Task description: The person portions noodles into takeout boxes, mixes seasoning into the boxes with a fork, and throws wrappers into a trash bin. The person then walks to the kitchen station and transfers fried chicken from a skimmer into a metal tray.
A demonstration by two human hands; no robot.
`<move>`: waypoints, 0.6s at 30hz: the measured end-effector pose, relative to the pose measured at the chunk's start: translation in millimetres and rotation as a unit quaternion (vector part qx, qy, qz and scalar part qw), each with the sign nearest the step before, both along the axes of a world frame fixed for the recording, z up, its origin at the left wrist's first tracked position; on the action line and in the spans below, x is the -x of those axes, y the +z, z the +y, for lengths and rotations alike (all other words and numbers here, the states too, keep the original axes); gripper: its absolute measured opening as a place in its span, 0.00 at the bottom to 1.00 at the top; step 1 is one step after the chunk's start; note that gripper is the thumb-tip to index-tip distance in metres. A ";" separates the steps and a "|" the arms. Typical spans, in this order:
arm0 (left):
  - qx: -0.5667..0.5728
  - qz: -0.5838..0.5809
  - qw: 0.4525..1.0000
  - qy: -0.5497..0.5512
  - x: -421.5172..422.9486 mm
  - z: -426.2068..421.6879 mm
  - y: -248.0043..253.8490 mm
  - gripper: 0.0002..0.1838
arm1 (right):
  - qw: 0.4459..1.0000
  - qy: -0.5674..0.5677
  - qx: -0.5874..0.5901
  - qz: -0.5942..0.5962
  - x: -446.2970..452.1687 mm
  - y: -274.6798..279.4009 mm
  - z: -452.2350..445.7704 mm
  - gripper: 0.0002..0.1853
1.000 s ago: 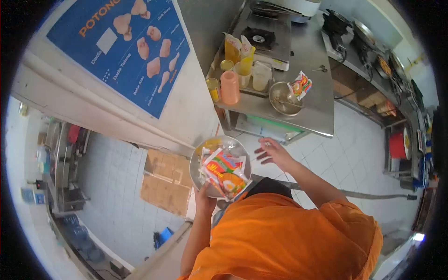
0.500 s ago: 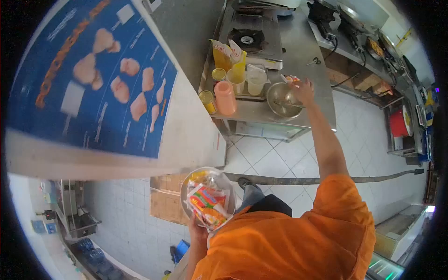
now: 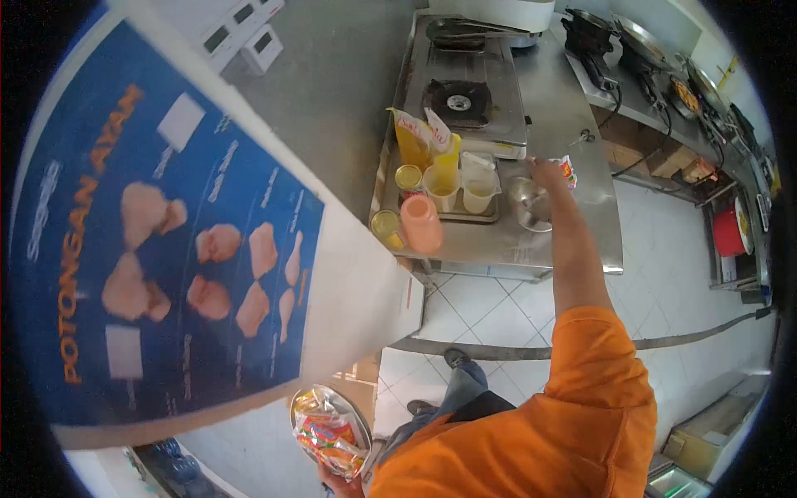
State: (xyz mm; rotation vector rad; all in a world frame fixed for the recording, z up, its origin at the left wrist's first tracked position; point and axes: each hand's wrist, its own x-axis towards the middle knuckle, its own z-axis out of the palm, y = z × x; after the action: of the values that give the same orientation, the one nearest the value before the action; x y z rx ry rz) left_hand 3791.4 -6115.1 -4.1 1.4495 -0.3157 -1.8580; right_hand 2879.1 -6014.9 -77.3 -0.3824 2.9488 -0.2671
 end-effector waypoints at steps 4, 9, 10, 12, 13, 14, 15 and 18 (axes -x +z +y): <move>0.042 0.316 0.943 -0.092 -66.8 -15.2 -52.3 0.34 | 0.978 0.172 -0.117 0.002 56.1 -79.1 17.2 0.42; 0.139 0.147 0.979 -0.039 -24.5 -12.3 -31.8 0.37 | 0.996 -0.042 0.072 -0.006 29.8 -67.3 28.7 0.43; 0.145 0.124 0.981 -0.035 -15.4 -13.9 -27.7 0.37 | 0.994 -0.057 0.087 -0.020 34.4 -70.0 34.5 0.45; 0.154 0.100 0.982 -0.035 -1.1 -20.0 -22.9 0.37 | 0.974 -0.078 0.210 -0.014 61.3 -92.4 42.9 0.46; 0.155 0.096 0.983 -0.035 3.5 -24.6 -22.9 0.37 | 0.958 -0.087 0.272 -0.008 74.7 -97.9 48.9 0.47; 0.159 0.094 0.982 -0.036 1.5 -25.9 -25.4 0.38 | 0.948 -0.095 0.301 -0.032 72.5 -83.5 51.7 0.47; 0.161 0.090 0.982 -0.037 3.5 -28.8 -24.4 0.38 | 0.937 -0.104 0.330 -0.057 64.4 -63.2 52.7 0.47; 0.185 0.084 0.978 -0.044 5.5 -34.0 -25.5 0.38 | 0.908 -0.144 0.380 -0.100 36.2 -23.9 53.4 0.47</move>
State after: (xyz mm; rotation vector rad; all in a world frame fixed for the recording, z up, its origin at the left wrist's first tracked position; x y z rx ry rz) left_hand 3785.9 -6149.1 -29.6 1.0349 -0.6143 -1.8581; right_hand 2843.0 -5961.5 -101.2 0.0151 2.5625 -1.4108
